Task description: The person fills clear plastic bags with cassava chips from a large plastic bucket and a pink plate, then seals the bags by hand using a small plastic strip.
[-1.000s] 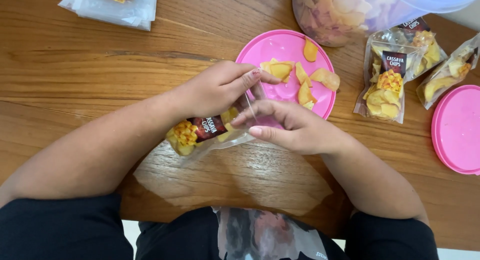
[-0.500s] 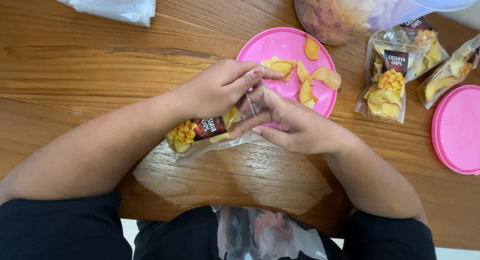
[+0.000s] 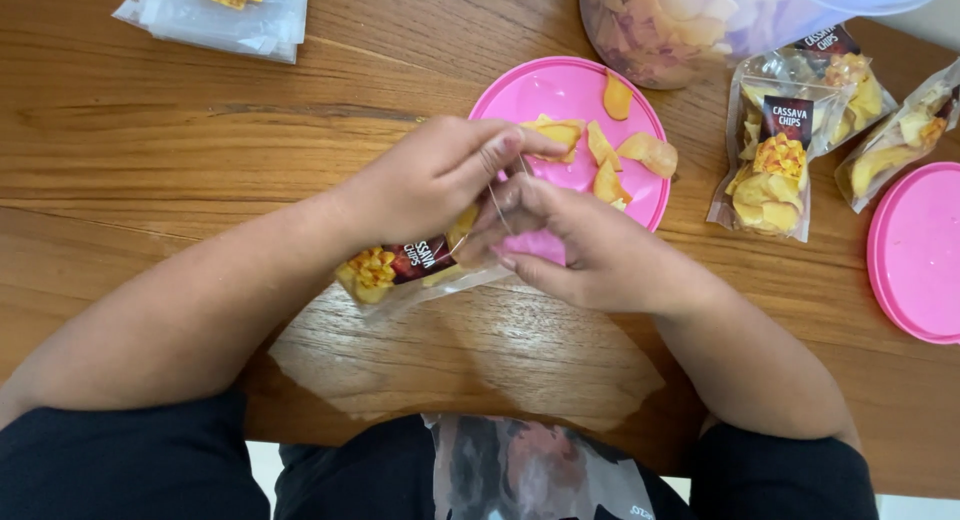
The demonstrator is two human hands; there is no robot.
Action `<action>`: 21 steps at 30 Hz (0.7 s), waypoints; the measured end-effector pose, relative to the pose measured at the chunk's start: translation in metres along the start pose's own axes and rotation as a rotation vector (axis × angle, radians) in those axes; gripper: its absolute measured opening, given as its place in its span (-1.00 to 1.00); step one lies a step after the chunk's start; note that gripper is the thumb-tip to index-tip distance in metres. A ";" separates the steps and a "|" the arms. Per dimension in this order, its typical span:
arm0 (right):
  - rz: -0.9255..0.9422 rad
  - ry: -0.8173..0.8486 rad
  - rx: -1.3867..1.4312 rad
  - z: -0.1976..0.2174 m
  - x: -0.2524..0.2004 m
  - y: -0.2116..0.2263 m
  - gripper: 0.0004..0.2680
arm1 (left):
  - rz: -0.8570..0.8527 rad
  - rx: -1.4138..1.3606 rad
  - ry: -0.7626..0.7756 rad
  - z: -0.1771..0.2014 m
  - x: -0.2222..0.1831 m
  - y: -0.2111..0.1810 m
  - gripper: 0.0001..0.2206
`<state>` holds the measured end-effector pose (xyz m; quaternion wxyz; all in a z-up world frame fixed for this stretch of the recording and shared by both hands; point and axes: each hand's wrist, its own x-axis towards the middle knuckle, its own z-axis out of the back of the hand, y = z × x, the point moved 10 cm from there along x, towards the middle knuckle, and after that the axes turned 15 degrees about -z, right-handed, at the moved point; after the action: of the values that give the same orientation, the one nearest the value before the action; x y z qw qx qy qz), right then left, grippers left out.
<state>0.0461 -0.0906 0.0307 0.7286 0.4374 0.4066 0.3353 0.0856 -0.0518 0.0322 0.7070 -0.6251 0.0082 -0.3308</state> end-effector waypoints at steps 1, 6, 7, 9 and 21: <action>0.001 0.001 -0.001 0.000 0.000 0.003 -0.76 | 0.000 0.001 -0.001 0.003 -0.001 0.000 -0.67; -0.007 -0.084 0.006 0.004 0.000 -0.006 -0.84 | 0.037 -0.026 -0.053 0.008 -0.003 0.007 -0.68; -0.009 -0.083 0.007 0.005 0.001 -0.005 -0.84 | 0.038 -0.027 -0.054 0.008 -0.002 0.005 -0.68; -0.033 -0.012 0.022 -0.001 0.004 -0.006 -0.82 | 0.024 -0.006 -0.042 0.007 0.000 0.000 -0.69; 0.012 0.275 0.043 -0.027 -0.003 0.005 -0.74 | -0.084 0.179 0.099 -0.016 0.001 -0.017 -0.70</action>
<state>0.0202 -0.0813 0.0289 0.6544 0.4052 0.5070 0.3879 0.0713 -0.0664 0.0444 0.7441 -0.5422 -0.0125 -0.3901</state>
